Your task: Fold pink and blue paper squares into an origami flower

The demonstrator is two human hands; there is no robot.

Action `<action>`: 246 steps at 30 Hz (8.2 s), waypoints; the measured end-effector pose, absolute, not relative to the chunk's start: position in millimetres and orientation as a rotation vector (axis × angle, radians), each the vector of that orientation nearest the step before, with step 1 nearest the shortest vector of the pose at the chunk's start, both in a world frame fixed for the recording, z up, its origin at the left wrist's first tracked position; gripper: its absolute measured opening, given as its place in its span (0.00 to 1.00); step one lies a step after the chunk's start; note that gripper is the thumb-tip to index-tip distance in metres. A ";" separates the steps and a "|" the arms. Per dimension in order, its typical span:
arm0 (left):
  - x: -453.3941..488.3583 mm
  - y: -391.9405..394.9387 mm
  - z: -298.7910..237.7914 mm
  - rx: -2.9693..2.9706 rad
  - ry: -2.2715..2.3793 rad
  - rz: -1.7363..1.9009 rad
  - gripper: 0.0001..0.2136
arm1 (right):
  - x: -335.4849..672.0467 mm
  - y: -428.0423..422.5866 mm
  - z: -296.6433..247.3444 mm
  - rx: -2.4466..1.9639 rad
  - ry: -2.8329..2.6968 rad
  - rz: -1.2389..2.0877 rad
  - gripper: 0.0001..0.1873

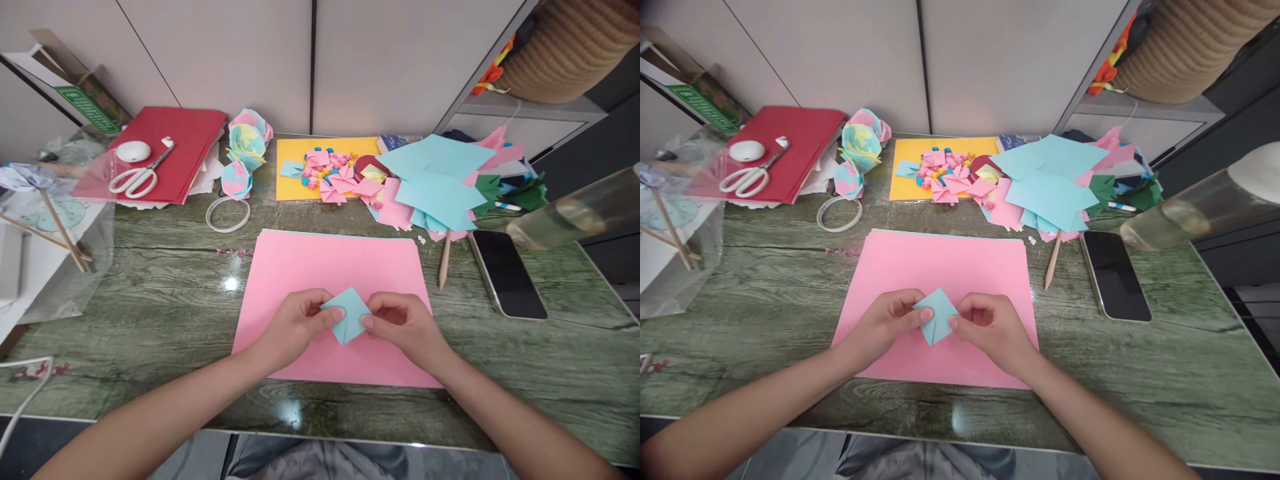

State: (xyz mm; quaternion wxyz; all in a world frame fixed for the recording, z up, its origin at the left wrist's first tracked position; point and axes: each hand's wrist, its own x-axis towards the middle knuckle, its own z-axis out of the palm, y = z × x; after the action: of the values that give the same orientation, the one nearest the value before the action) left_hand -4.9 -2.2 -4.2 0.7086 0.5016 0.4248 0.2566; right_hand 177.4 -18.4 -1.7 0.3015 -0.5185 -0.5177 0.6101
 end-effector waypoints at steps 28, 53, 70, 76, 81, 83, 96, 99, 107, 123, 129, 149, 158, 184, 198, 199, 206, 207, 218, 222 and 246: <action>-11.1 10.8 -4.2 1.045 0.958 0.648 0.10 | 185.9 -8.5 1.5 -1.270 -1.345 1.587 0.09; -3.3 -0.6 -3.9 1.265 1.080 0.622 0.10 | 179.3 -14.8 1.8 -1.243 -1.431 1.608 0.07; -2.6 0.3 -2.4 1.181 0.973 0.619 0.08 | 173.1 -19.8 -6.8 -1.378 -1.445 1.458 0.05; -9.6 2.6 -7.7 1.001 0.811 0.693 0.11 | 178.0 -15.8 -6.8 -1.337 -1.402 1.500 0.05; -5.0 1.7 -4.4 1.114 0.914 0.599 0.07 | 176.2 -17.7 -7.2 -1.360 -1.437 1.490 0.04; -2.2 -0.1 -3.6 1.164 0.960 0.571 0.08 | 173.2 -19.9 -6.8 -1.375 -1.469 1.451 0.04; -2.5 -2.0 -5.4 1.315 1.113 0.555 0.10 | 171.8 -22.2 -1.2 -1.319 -1.495 1.466 0.06; -7.2 -0.1 -4.7 1.274 0.971 0.592 0.09 | 172.9 -19.2 -4.7 -1.369 -1.473 1.428 0.05; -8.4 0.3 -2.4 1.239 0.880 0.579 0.09 | 175.0 -16.7 -7.1 -1.389 -1.472 1.432 0.05; -5.1 1.5 -5.0 1.183 1.008 0.577 0.13 | 174.0 -29.8 -6.3 -1.115 -2.094 0.595 0.14; -5.7 1.5 -5.0 1.132 0.930 0.592 0.15 | 175.2 -26.2 -1.3 -1.242 -1.960 0.840 0.03; 2.1 -5.9 0.7 1.177 1.062 0.624 0.09 | 169.5 -23.8 -2.5 -1.350 -1.430 1.357 0.05; 1.8 -6.6 -4.6 1.001 1.058 0.742 0.12 | 170.5 -20.8 0.5 -1.401 -1.315 1.580 0.09; 0.6 -5.8 -2.3 0.906 1.060 0.750 0.09 | 170.7 -20.5 -2.2 -1.351 -1.190 1.600 0.05; 1.0 -5.9 -0.5 0.891 1.066 0.753 0.07 | 169.0 -21.6 -1.4 -1.378 -1.215 1.556 0.06; 1.2 -5.9 -0.5 0.888 1.072 0.755 0.07 | 169.1 -21.4 -1.2 -1.376 -1.209 1.559 0.07; 0.9 -7.1 -4.0 0.886 1.090 0.812 0.06 | 173.0 -20.1 -4.7 -1.335 -1.052 1.652 0.09; 0.7 -7.1 -4.5 0.890 1.088 0.817 0.06 | 173.5 -20.2 -5.3 -1.336 -1.041 1.658 0.09; 1.4 -7.2 -3.7 0.935 1.113 0.826 0.06 | 173.4 -21.5 -4.4 -1.356 -1.067 1.612 0.09; 0.8 -6.6 -4.1 0.992 1.121 0.838 0.07 | 173.4 -21.5 -2.2 -1.409 -1.154 1.529 0.08; -0.5 -12.9 -4.3 1.214 1.105 0.876 0.05 | 171.0 -24.9 1.3 -1.333 -1.245 1.620 0.09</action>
State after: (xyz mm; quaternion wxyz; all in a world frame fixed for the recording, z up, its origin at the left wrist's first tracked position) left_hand -0.5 -12.9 -4.3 0.5974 0.5232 0.4763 0.3774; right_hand 171.0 -24.9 1.3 0.3440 -0.5130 -0.4791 0.6237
